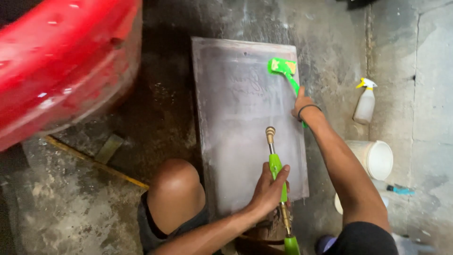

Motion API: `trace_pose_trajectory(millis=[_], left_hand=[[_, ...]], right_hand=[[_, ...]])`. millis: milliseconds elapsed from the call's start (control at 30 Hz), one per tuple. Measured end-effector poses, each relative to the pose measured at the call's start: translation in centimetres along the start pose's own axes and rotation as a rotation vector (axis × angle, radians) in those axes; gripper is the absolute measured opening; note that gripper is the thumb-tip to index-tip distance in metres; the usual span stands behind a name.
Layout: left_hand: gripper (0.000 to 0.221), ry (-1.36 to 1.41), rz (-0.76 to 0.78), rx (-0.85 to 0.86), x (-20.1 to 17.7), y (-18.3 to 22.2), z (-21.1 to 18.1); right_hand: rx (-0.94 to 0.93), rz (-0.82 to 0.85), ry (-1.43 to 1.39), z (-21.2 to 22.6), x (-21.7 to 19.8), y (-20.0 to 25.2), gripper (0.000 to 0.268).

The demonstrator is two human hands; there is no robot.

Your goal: Washing and scrubbing screen printing frames to remove ink or emulsion residues.

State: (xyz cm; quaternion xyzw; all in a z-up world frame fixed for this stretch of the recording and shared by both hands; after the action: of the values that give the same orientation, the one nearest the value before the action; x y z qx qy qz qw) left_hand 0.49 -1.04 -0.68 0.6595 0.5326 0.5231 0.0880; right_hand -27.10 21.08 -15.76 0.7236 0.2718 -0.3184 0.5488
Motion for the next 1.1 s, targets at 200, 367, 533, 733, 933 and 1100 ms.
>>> trace_pose_trajectory(millis=[200, 367, 533, 733, 933, 1100], left_hand=[[0.035, 0.117, -0.151, 0.091, 0.4, -0.3, 0.9], [0.034, 0.129, -0.161, 0.093, -0.5, 0.2, 0.3], [0.035, 0.153, -0.146, 0.116, -1.4, 0.4, -0.9], [0.036, 0.167, -0.115, 0.119, -1.6, 0.7, -2.1], [0.033, 0.128, -0.117, 0.119, -1.7, 0.4, -2.9], [0.036, 0.167, -0.124, 0.129, -1.6, 0.6, -3.0]], right_hand=[[-0.144, 0.050, 0.167, 13.1, 0.7, 5.8, 0.095], [-0.159, 0.130, 0.070, 13.6, 4.0, 6.6, 0.096], [-0.184, 0.055, -0.692, 8.0, -1.8, 8.0, 0.055], [0.037, -0.058, -0.920, 1.6, 0.1, 1.0, 0.026], [0.095, -0.029, -0.910, 9.4, 2.0, 2.7, 0.066], [-0.026, -0.005, -0.432, 10.3, 0.6, 1.5, 0.091]])
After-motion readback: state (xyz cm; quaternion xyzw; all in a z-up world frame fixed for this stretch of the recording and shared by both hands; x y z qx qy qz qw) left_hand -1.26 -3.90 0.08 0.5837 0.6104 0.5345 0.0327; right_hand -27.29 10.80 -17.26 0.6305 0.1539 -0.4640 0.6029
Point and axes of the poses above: each hand's wrist, its own y-axis away from the middle knuckle, its own x-axis out of the palm, z = x × y, the point moved 2 cm from there along -y, towards the middle knuckle, and after that the axes turned 8 degrees about -y, right-handed, at the moved point
